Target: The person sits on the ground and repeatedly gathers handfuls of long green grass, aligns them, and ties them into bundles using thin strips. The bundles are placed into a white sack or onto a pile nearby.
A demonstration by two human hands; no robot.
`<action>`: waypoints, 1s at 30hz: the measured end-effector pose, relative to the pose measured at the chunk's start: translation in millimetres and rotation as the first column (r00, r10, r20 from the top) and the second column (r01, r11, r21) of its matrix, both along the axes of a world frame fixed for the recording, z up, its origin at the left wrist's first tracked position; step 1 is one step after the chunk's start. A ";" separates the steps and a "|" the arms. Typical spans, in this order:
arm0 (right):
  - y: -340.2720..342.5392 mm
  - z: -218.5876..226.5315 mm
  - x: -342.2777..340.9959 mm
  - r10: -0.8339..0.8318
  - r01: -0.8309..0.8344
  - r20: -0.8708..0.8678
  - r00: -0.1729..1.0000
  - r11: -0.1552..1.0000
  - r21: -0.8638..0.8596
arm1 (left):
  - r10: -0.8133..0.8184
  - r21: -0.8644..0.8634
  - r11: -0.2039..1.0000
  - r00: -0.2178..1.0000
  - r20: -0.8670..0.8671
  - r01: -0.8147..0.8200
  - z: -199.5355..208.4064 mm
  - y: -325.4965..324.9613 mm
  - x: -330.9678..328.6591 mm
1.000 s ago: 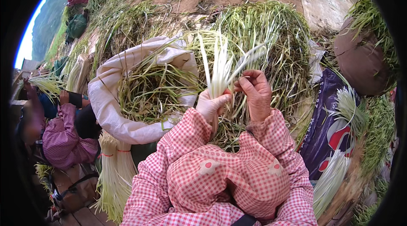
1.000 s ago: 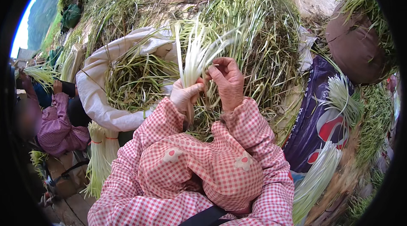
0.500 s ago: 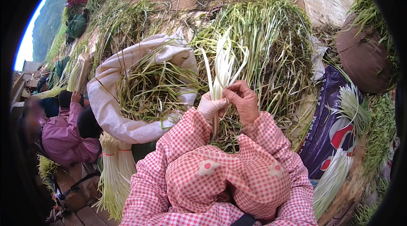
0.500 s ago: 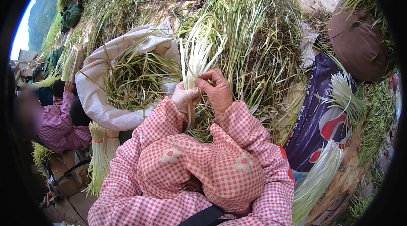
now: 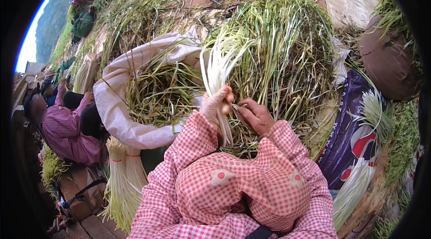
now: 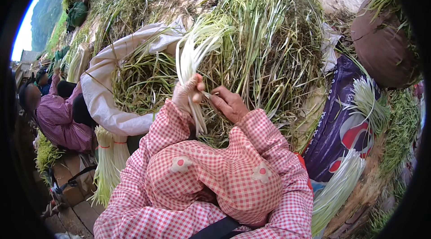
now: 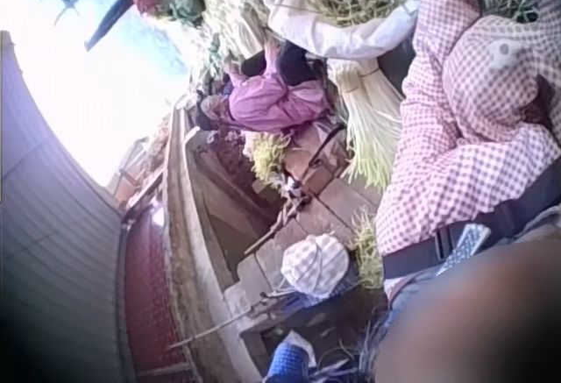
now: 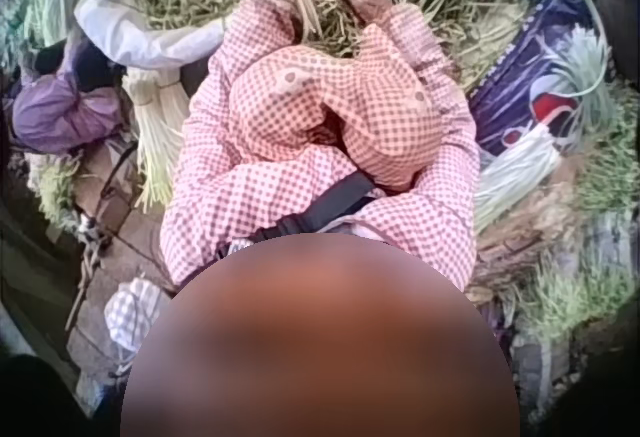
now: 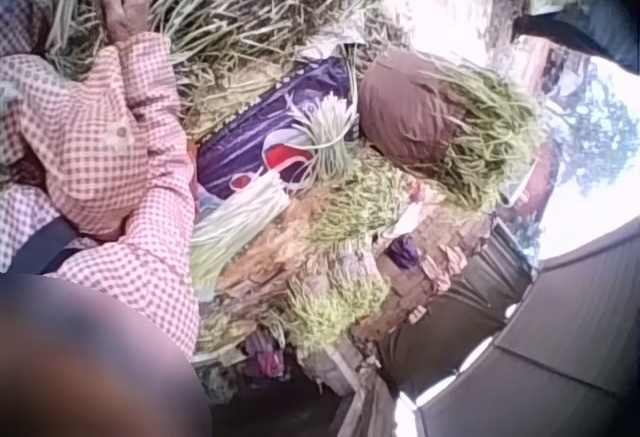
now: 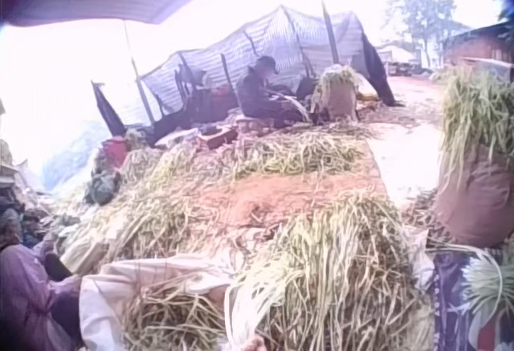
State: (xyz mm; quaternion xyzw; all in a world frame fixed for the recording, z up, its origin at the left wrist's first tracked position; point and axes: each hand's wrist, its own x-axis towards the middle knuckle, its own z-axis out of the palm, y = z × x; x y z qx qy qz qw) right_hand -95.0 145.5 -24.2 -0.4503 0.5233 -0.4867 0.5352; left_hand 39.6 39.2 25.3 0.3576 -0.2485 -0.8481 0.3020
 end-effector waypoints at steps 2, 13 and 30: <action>15.9 -20.3 -11.6 -0.033 0.003 -0.177 0.984 0.986 -0.167 | 0.149 0.025 0.989 0.989 -0.014 -0.148 3.3 -11.9 7.9; 157.9 -55.0 -101.0 0.510 0.005 -0.728 0.458 0.817 0.576 | 0.347 0.019 0.935 0.899 -0.268 -0.355 -6.1 -45.4 49.7; -8.0 -22.3 -38.3 -0.304 0.356 -0.208 0.930 0.884 0.303 | 0.161 -0.148 0.981 0.951 0.263 -0.125 -9.5 -6.2 6.7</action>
